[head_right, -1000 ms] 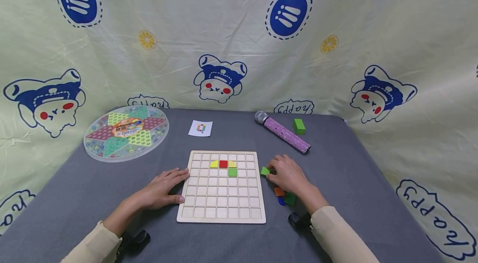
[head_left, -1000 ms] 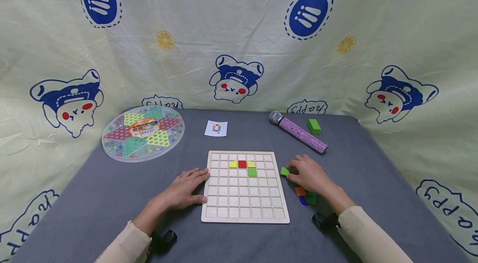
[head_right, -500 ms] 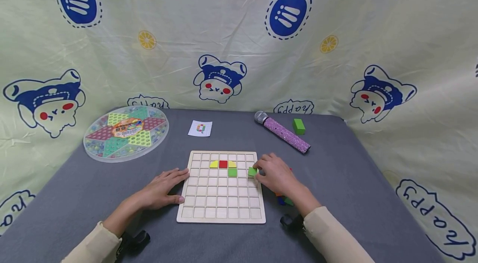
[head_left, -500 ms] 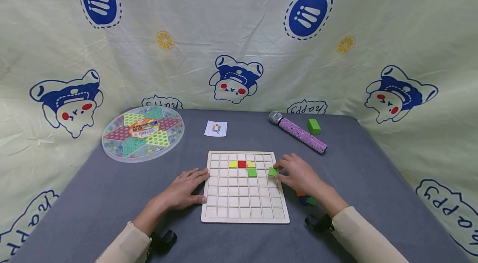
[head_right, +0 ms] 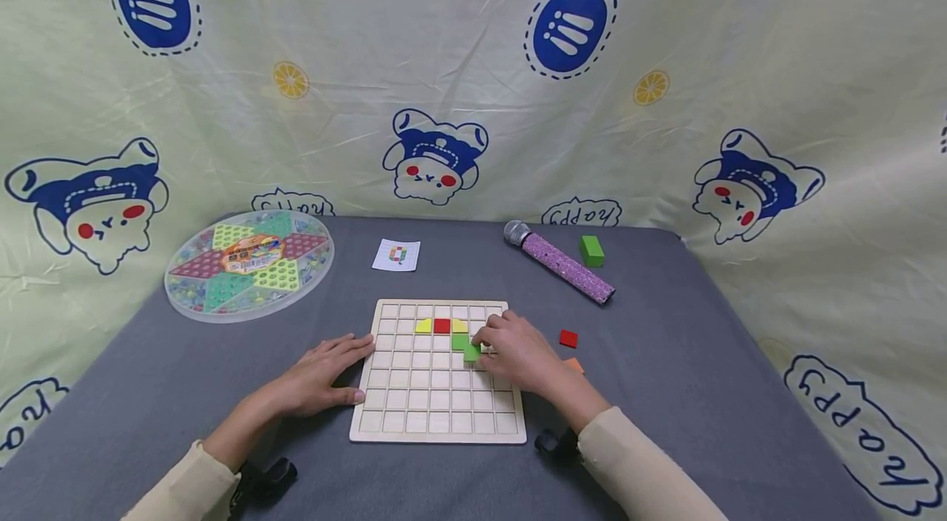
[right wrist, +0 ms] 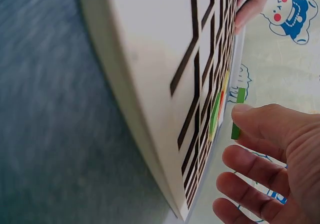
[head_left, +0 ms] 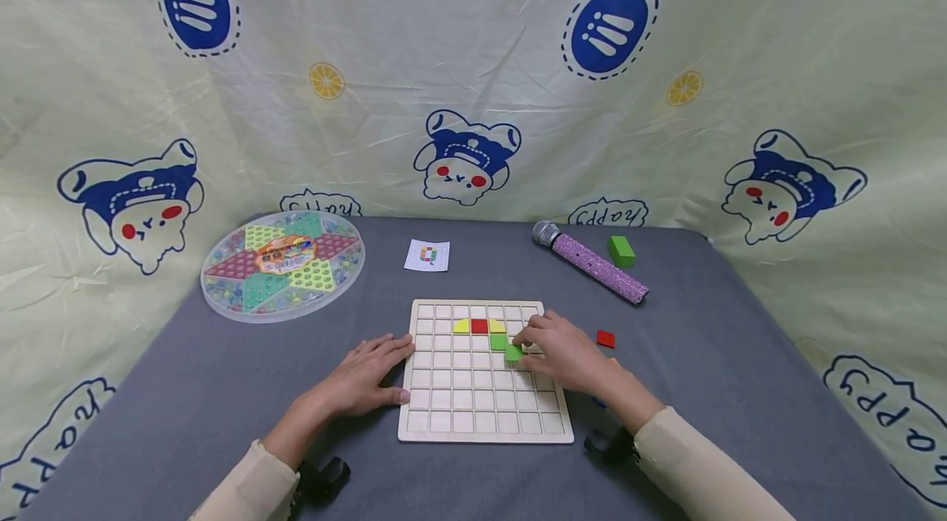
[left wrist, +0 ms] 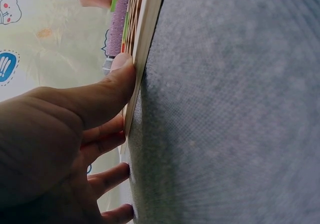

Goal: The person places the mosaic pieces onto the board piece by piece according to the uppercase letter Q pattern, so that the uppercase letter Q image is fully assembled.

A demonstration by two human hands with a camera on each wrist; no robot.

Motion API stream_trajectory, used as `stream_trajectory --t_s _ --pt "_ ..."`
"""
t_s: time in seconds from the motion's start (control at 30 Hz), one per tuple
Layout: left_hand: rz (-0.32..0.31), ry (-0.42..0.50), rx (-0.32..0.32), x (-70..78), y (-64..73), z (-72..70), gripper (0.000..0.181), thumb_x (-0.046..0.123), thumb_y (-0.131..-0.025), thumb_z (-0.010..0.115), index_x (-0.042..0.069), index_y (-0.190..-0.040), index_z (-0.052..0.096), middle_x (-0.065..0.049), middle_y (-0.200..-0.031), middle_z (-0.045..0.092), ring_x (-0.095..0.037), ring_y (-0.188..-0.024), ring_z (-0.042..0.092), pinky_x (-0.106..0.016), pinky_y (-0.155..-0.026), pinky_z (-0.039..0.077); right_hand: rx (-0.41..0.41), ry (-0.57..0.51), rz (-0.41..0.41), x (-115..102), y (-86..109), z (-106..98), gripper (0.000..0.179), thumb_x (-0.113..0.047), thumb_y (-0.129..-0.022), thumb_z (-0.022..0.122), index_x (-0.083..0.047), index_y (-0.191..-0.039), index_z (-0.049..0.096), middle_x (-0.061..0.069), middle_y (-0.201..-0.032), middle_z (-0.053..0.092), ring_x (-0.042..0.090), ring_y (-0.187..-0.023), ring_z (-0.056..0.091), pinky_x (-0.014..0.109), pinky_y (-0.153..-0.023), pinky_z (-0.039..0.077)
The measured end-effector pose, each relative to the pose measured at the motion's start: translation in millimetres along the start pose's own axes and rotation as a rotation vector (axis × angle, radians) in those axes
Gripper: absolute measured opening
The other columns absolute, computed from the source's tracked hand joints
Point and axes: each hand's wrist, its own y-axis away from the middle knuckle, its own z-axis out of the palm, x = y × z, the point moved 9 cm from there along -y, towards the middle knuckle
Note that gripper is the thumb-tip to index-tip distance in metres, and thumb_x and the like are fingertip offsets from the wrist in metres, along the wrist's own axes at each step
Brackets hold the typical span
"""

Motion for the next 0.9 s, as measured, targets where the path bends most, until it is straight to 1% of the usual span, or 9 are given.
stream_trajectory --t_s 0.2,0.5,0.67,0.9 --pt "-0.005 -0.004 0.002 -0.4 0.1 0.5 0.071 0.037 -0.086 0.066 0.009 -0.145 0.038 -0.008 -0.153 0.034 -0.037 -0.143 0.023 -0.066 -0.11 0.016 0.011 0.003 -0.043 -9 -4.6 5 0.022 -0.022 -0.078 0.077 -0.016 -0.099 0.072 -0.003 -0.092 0.064 0.011 -0.084 0.049 0.027 -0.069 0.043" --pt "0.001 0.0 0.0 -0.1 0.1 0.7 0.071 0.036 -0.086 0.066 0.009 -0.145 0.038 -0.008 -0.153 0.034 -0.037 -0.143 0.023 -0.065 -0.11 0.016 0.023 0.035 -0.088 -18 -8.6 8 0.019 -0.022 -0.078 0.076 -0.016 -0.095 0.072 -0.003 -0.089 0.064 0.011 -0.079 0.048 0.026 -0.067 0.042" --pt "0.006 0.002 0.0 0.2 0.2 0.7 0.07 0.036 -0.086 0.066 0.009 -0.145 0.038 -0.008 -0.153 0.034 -0.037 -0.144 0.023 -0.065 -0.11 0.016 0.012 0.033 -0.075 -17 -8.6 10 0.018 -0.021 -0.078 0.076 -0.016 -0.094 0.072 -0.003 -0.086 0.062 0.011 -0.078 0.049 0.025 -0.064 0.042" --pt "0.004 0.001 0.001 0.0 -0.5 0.4 0.07 0.037 -0.087 0.066 0.009 -0.145 0.038 -0.008 -0.153 0.034 -0.037 -0.144 0.023 -0.065 -0.11 0.016 -0.014 0.036 -0.047 -15 -10.2 13 0.018 -0.021 -0.079 0.075 -0.018 -0.096 0.072 -0.003 -0.089 0.063 0.012 -0.081 0.052 0.026 -0.066 0.043"
